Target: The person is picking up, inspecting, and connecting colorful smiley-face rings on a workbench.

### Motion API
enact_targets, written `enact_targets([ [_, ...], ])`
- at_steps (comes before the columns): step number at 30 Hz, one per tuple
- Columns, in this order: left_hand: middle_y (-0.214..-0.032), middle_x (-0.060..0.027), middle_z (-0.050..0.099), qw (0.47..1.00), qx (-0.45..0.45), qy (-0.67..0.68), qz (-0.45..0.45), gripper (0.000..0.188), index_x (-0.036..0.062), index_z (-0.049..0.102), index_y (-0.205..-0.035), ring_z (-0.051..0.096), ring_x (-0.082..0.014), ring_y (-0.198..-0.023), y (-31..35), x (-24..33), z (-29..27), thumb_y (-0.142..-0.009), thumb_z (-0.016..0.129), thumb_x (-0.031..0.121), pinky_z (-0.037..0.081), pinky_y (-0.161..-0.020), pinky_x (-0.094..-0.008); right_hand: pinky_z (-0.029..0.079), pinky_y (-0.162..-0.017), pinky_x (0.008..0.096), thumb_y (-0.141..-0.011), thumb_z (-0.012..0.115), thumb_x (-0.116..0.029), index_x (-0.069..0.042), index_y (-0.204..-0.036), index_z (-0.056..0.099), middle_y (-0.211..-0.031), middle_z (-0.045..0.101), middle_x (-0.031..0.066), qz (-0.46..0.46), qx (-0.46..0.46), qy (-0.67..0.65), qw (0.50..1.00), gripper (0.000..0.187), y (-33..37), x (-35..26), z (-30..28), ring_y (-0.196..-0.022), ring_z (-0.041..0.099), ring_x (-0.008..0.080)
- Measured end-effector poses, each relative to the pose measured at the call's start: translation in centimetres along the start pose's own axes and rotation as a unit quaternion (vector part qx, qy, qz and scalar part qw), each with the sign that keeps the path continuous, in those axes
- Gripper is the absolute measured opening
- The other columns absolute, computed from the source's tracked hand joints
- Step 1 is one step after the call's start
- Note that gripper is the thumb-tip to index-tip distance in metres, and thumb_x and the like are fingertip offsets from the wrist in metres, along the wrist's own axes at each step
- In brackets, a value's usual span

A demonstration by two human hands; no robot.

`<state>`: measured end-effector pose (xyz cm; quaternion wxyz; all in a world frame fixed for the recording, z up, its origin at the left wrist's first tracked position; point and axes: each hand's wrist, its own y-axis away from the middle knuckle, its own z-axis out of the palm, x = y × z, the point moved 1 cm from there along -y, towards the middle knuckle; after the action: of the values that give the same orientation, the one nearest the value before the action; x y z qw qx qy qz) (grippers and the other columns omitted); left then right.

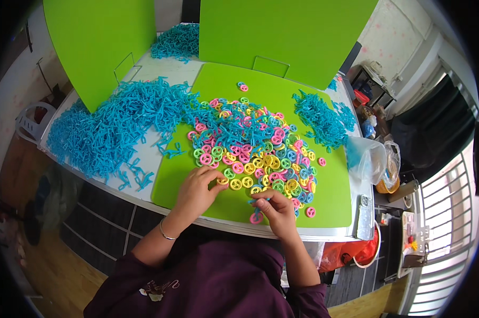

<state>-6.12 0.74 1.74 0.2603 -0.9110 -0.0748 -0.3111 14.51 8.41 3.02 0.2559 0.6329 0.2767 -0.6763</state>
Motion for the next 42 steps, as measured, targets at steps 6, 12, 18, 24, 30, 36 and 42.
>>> enact_targets([
  [6,-0.102,-0.0102,0.059,0.984,0.180,-0.006,0.003,0.018,0.0059,0.066,-0.091,0.060,-0.0225,-0.083,-0.2,-1.0,0.7,-0.075,0.074,0.012,0.049,-0.056,-0.0309,0.047,-0.070,0.0222,-0.090,0.062,-0.014,0.001,-0.099,0.063,-0.087,0.064,0.0031,0.002,0.032,-0.079,0.996,0.017,-0.7,0.6,-0.1,-0.078,0.061,0.0099],
  [12,-0.095,-0.0086,0.058,0.998,-0.006,-0.035,0.051,0.030,0.0062,0.065,-0.098,0.060,-0.0229,-0.085,1.3,0.3,-0.2,-0.072,0.077,0.014,0.050,-0.059,-0.0309,0.048,-0.071,0.0240,-0.089,0.063,-0.011,0.001,-0.097,0.063,-0.086,0.065,0.0045,0.053,0.023,-0.068,0.996,0.015,-0.6,0.3,-0.1,-0.077,0.062,0.0117],
  [18,-0.074,-0.0019,0.060,0.958,-0.038,0.269,-0.086,0.020,0.0035,0.060,-0.093,0.059,-0.0119,-0.062,1.2,0.3,0.8,-0.085,0.068,0.020,0.048,-0.053,-0.0251,0.050,-0.072,0.0262,-0.089,0.062,-0.008,0.001,-0.097,0.061,-0.087,0.065,0.0051,0.056,-0.009,-0.055,0.997,0.012,-0.7,1.0,0.1,-0.077,0.064,0.0137],
  [24,-0.071,0.0002,0.058,0.766,-0.185,0.555,-0.268,0.015,0.0069,0.052,-0.094,0.053,-0.0057,-0.058,1.4,2.3,1.1,-0.093,0.057,0.021,0.040,-0.049,-0.0195,0.051,-0.069,0.0257,-0.091,0.060,-0.010,0.001,-0.101,0.059,-0.087,0.065,0.0067,0.024,-0.032,-0.038,0.998,0.014,-0.7,0.0,1.3,-0.074,0.063,0.0129],
  [30,-0.067,0.0026,0.050,0.736,-0.143,0.601,-0.277,0.014,0.0063,0.052,-0.091,0.046,-0.0035,-0.055,2.0,2.8,2.6,-0.096,0.052,0.019,0.034,-0.047,-0.0188,0.052,-0.064,0.0238,-0.091,0.059,-0.007,0.002,-0.107,0.061,-0.086,0.066,0.0066,0.051,-0.067,0.018,0.996,0.019,-0.6,0.3,1.0,-0.072,0.062,0.0104],
  [36,-0.065,0.0019,0.049,0.756,-0.105,0.582,-0.282,0.013,0.0054,0.048,-0.089,0.043,-0.0033,-0.052,2.0,3.1,3.0,-0.096,0.051,0.016,0.032,-0.045,-0.0194,0.051,-0.061,0.0226,-0.089,0.063,-0.007,0.002,-0.100,0.067,-0.086,0.068,0.0062,0.006,-0.008,0.081,0.997,0.015,-0.5,0.2,1.9,-0.068,0.060,0.0075],
  [42,-0.059,0.0020,0.046,0.849,-0.058,0.487,-0.197,0.016,0.0064,0.044,-0.085,0.040,-0.0033,-0.047,2.8,3.8,3.7,-0.097,0.049,0.016,0.031,-0.042,-0.0193,0.043,-0.057,0.0179,-0.087,0.065,-0.007,0.001,-0.095,0.069,-0.078,0.067,0.0020,0.057,0.039,0.016,0.997,0.012,-0.8,0.7,1.3,-0.064,0.055,0.0032],
])
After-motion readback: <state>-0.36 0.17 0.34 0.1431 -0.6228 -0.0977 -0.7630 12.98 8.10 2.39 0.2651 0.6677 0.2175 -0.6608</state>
